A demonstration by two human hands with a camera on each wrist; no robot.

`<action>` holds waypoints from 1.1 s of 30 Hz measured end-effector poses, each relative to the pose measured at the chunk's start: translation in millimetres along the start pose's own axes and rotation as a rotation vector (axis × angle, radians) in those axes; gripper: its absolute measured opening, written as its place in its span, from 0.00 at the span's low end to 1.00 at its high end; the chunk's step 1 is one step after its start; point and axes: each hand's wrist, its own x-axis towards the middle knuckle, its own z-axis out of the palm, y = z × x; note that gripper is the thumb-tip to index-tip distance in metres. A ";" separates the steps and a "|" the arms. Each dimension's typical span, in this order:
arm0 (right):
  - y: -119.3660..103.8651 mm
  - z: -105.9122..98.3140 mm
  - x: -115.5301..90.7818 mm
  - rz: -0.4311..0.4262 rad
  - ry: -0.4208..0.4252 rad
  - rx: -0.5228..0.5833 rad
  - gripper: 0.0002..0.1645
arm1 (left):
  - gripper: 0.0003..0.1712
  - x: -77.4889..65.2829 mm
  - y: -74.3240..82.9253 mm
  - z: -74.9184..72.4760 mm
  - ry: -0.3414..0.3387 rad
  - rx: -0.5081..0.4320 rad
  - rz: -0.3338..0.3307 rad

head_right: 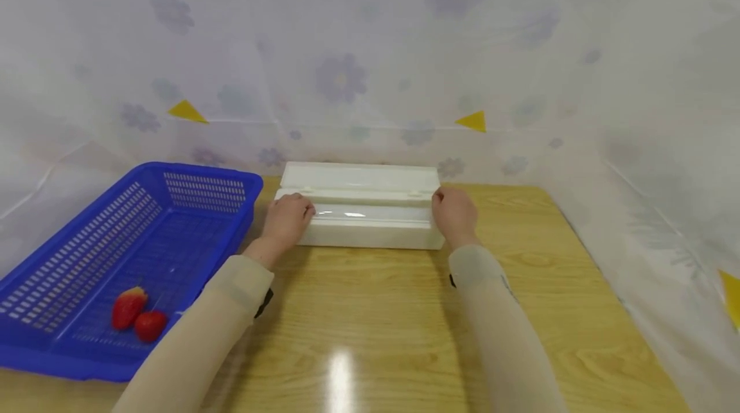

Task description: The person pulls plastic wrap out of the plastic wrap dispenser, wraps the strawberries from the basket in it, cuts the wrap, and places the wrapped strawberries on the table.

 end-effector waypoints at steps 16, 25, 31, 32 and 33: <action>0.1 1.6 0.6 0.118 0.035 0.423 0.19 | 0.11 25.6 3.5 -1.7 0.038 -0.095 -0.027; -11.2 -7.8 10.1 0.196 0.086 0.679 0.16 | 0.15 38.1 -1.6 -17.8 0.015 -0.363 -0.005; -12.3 -4.9 8.9 0.244 0.085 0.817 0.14 | 0.20 34.2 -8.2 -35.9 -0.201 -0.373 0.023; -12.7 -4.8 8.5 0.245 0.087 0.832 0.14 | 0.21 33.6 -8.7 -39.7 -0.226 -0.354 0.026; -13.0 -5.2 8.4 0.237 0.092 0.842 0.14 | 0.21 33.4 -9.3 -43.6 -0.242 -0.334 0.032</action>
